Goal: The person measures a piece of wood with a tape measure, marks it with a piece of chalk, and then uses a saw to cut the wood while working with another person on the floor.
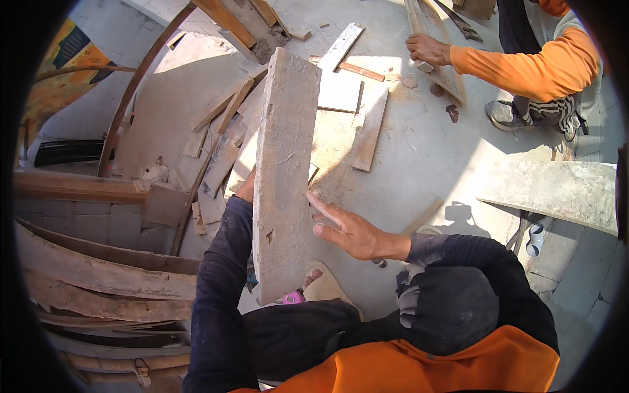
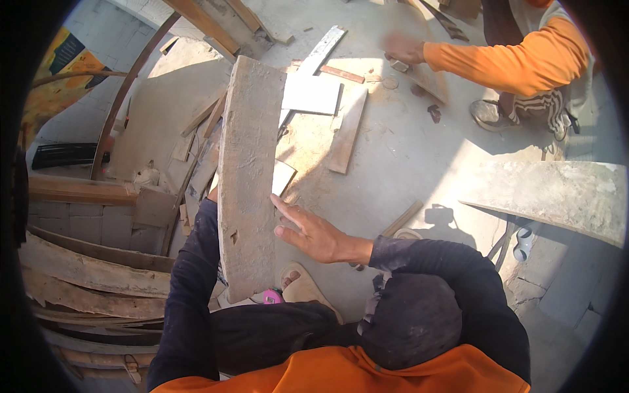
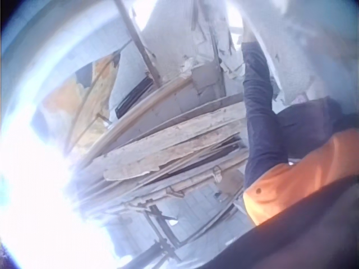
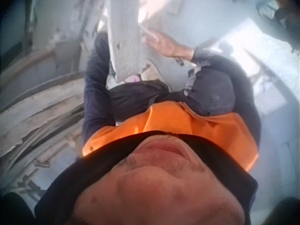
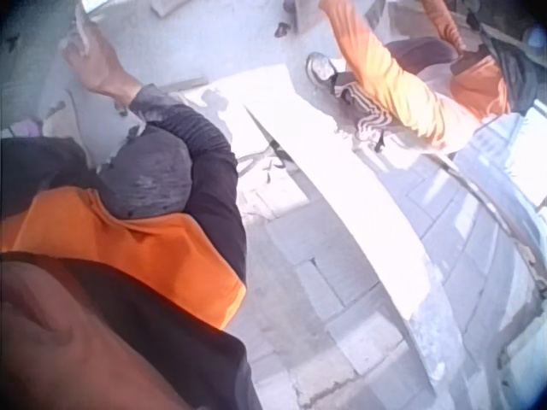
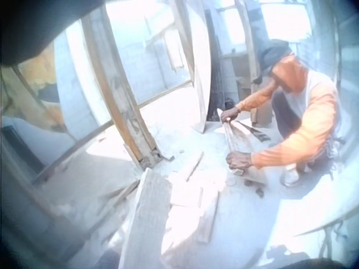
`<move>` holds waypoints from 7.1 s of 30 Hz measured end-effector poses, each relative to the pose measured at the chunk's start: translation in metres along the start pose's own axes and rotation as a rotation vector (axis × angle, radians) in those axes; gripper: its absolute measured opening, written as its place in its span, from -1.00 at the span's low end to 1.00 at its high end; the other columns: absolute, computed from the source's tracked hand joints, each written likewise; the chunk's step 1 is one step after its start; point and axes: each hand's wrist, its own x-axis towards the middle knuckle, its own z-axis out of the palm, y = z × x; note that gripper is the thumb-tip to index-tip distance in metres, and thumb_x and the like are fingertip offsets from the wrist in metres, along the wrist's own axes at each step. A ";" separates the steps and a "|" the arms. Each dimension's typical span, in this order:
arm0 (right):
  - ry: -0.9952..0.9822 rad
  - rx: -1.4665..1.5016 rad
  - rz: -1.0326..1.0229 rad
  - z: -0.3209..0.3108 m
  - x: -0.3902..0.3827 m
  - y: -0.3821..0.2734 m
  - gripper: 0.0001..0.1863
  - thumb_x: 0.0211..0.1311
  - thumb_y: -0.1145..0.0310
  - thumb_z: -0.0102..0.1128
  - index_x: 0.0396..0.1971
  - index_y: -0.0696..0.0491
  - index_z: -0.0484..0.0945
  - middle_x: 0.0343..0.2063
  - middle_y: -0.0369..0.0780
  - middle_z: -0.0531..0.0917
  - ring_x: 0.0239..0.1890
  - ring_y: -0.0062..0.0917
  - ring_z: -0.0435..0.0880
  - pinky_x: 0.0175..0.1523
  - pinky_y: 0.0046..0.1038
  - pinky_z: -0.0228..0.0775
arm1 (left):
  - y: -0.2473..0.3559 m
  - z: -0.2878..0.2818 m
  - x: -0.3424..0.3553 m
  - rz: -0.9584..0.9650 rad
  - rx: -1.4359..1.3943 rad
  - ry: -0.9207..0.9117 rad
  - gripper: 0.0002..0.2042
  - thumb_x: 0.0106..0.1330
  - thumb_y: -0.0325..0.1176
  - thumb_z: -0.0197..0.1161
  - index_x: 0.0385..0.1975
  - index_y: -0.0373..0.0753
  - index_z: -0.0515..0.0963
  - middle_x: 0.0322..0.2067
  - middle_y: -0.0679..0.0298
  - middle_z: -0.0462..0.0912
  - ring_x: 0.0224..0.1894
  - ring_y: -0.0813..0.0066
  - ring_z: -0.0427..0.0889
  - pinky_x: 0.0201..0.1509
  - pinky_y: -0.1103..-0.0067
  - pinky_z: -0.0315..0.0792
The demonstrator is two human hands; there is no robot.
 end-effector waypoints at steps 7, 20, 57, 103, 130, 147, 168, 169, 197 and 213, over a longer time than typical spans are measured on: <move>-0.048 -0.009 0.060 0.001 -0.005 0.001 -0.04 0.65 -0.19 0.00 0.68 0.14 -0.13 0.47 0.23 0.34 0.42 -0.06 0.50 0.43 -0.21 0.38 | -0.011 -0.012 -0.003 0.006 0.025 0.033 -0.50 0.60 -0.08 0.23 0.31 -0.36 0.54 0.01 0.12 0.77 0.00 0.40 0.78 0.04 0.46 0.70; 0.249 -0.287 -0.039 -0.133 0.038 -0.074 -0.13 0.56 0.06 0.08 0.73 -0.17 -0.08 -0.21 -0.16 0.72 -0.20 -0.48 0.73 0.23 -0.11 0.54 | -0.033 -0.022 -0.008 -0.021 0.057 0.067 -0.50 0.60 -0.09 0.23 0.31 -0.36 0.54 0.01 0.14 0.76 0.00 0.41 0.77 0.04 0.47 0.69; 0.788 -0.289 0.078 -0.235 0.027 -0.060 0.07 0.38 0.34 0.04 0.66 0.18 -0.48 -0.47 -0.21 0.68 -0.40 -0.47 0.64 -0.09 -0.40 0.52 | -0.046 -0.035 0.015 -0.051 0.242 0.043 -0.51 0.58 -0.11 0.25 0.31 -0.36 0.55 0.02 0.18 0.76 -0.02 0.44 0.75 0.03 0.48 0.65; -0.059 0.234 0.096 -0.027 0.009 -0.021 -0.57 0.46 0.00 0.44 -0.16 0.13 0.73 -0.30 -0.33 0.76 -0.23 -0.67 0.64 -0.16 -0.55 0.51 | 0.000 0.044 0.000 0.283 -0.588 -0.634 -0.33 0.30 0.21 0.50 0.04 -0.27 0.41 -0.27 0.17 0.64 -0.17 0.27 0.79 -0.05 0.48 0.68; 0.162 0.569 0.489 -0.027 0.000 0.031 -0.42 0.74 0.03 -0.20 0.50 0.07 0.35 0.18 -0.18 0.70 0.09 -0.45 0.75 0.15 -0.28 0.70 | -0.003 0.049 0.018 0.067 0.037 0.117 -0.40 0.65 0.03 0.14 0.27 -0.52 0.42 -0.04 0.02 0.76 -0.14 0.41 0.87 -0.10 0.52 0.83; 0.365 0.649 0.670 -0.039 -0.014 0.058 -0.50 0.69 0.10 -0.16 0.33 0.10 0.52 0.12 -0.17 0.69 0.11 -0.50 0.70 0.20 -0.34 0.60 | -0.022 0.046 0.029 0.021 -0.030 0.078 -0.44 0.62 -0.17 0.21 0.37 -0.53 0.32 0.22 -0.06 0.60 0.19 0.22 0.73 0.30 0.29 0.69; 0.111 -0.302 0.410 -0.169 -0.016 0.011 -0.25 0.44 -0.08 0.34 0.44 0.12 0.50 0.15 -0.03 0.73 0.13 -0.35 0.75 0.32 -0.36 0.51 | -0.023 0.036 0.021 0.104 -0.285 0.252 -0.50 0.52 -0.32 0.29 0.30 -0.50 0.36 0.20 -0.01 0.51 0.27 0.15 0.61 0.42 0.23 0.59; 0.126 -0.384 0.401 -0.170 -0.014 0.006 -0.27 0.44 -0.06 0.34 0.44 0.11 0.51 0.15 -0.04 0.73 0.12 -0.34 0.76 0.31 -0.36 0.53 | -0.023 0.034 0.022 0.116 -0.304 0.255 -0.51 0.52 -0.32 0.29 0.29 -0.50 0.36 0.20 -0.01 0.51 0.26 0.16 0.62 0.42 0.24 0.60; 1.168 -0.661 -0.041 -0.245 0.163 -0.111 0.11 0.38 -0.38 0.18 0.55 0.29 0.18 0.35 0.20 0.49 0.46 0.03 0.42 0.51 -0.03 0.27 | 0.159 0.027 -0.003 0.665 -0.862 0.358 -0.63 0.50 -0.42 0.28 0.21 -0.39 0.40 0.25 -0.12 0.48 0.33 -0.05 0.56 0.52 0.04 0.51; 0.590 -0.419 0.333 -0.192 0.188 -0.049 -0.42 0.55 -0.04 0.19 0.29 0.12 0.56 0.03 -0.15 0.76 -0.02 -0.40 0.73 0.03 -0.27 0.67 | 0.078 -0.049 0.002 0.540 -0.880 0.468 -0.51 0.45 -0.27 0.34 0.31 -0.25 0.41 0.27 0.04 0.48 0.33 0.04 0.52 0.48 0.02 0.47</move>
